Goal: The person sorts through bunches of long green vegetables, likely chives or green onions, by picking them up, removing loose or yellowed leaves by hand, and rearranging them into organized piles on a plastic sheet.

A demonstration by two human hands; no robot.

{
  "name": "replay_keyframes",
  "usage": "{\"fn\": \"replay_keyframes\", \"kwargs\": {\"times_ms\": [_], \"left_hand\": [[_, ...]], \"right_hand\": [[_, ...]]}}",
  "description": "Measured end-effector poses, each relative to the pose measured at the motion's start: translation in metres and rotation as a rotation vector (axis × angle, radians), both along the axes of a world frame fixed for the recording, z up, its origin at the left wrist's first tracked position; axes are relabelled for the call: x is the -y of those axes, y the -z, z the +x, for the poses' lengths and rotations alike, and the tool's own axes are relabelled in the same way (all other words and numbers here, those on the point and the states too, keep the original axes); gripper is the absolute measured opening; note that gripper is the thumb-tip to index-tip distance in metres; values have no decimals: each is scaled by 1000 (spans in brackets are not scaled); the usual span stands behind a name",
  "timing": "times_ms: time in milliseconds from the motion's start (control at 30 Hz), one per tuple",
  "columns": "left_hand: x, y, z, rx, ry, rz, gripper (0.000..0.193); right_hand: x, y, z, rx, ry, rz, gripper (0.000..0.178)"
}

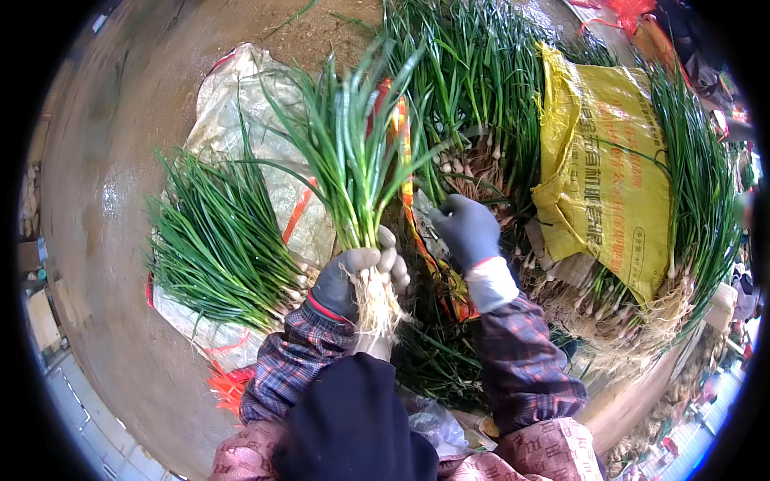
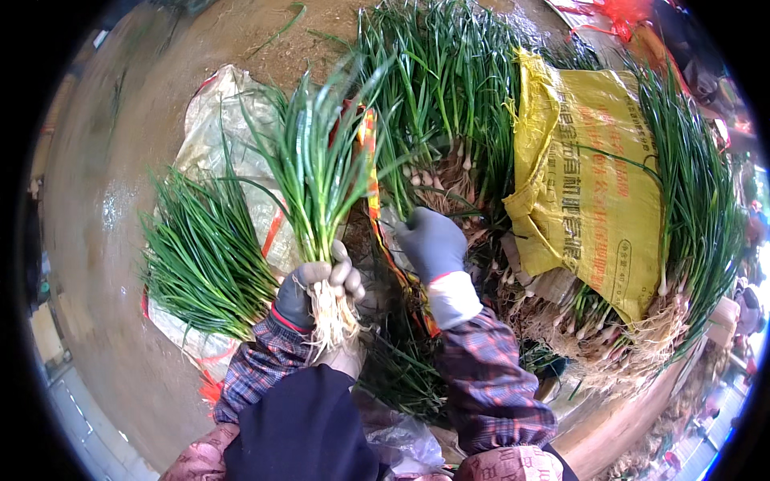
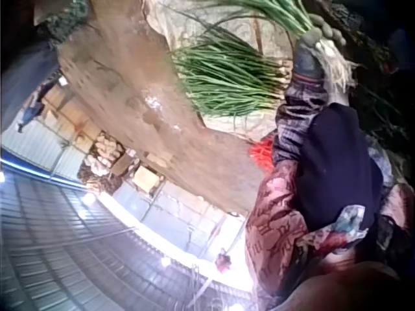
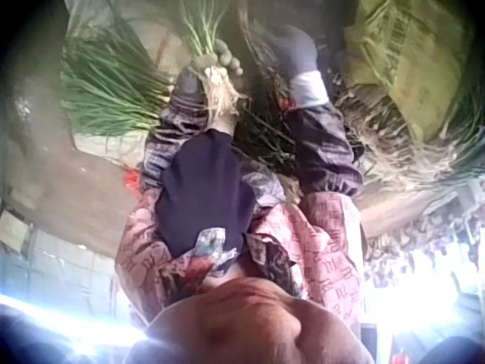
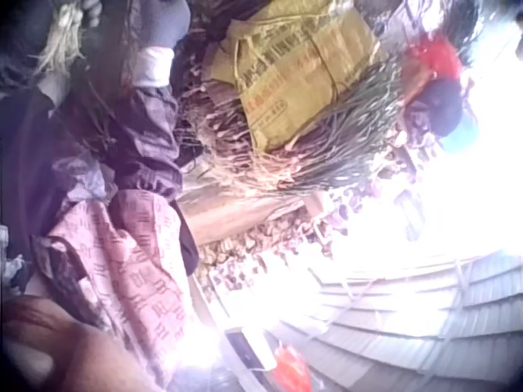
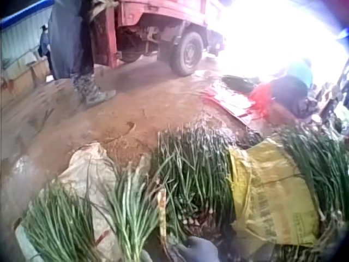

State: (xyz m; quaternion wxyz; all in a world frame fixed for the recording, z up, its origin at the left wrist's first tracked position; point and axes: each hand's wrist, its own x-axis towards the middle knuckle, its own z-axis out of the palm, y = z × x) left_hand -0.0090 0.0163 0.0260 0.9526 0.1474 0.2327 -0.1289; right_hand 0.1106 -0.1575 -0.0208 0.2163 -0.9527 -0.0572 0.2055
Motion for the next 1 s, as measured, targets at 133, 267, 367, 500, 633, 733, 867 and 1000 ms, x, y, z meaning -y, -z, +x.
{"fn": "replay_keyframes", "kwargs": {"times_ms": [133,267,367,500,633,733,867,1000], "left_hand": [[2,16,3,-108,-34,46,27],[15,13,7,-197,77,124,28],[13,4,5,-184,120,105,28],[10,1,0,-192,148,37,27],[-6,-5,-10,-140,-63,-85,22],[-19,-13,-9,121,-59,-193,25],[-22,-22,3,345,-95,-265,56],[-8,-21,-2,108,-156,-327,61]], "right_hand": [[31,-31,-6,-353,213,432,38],[33,-54,-21,-133,132,321,32],[17,-79,-40,71,38,285,28],[4,-86,-58,82,-256,410,21],[-4,-70,-14,-83,-13,360,24],[7,8,17,287,-103,-147,30],[5,10,32,261,-100,-127,23],[18,-33,24,-113,57,330,26]]}}
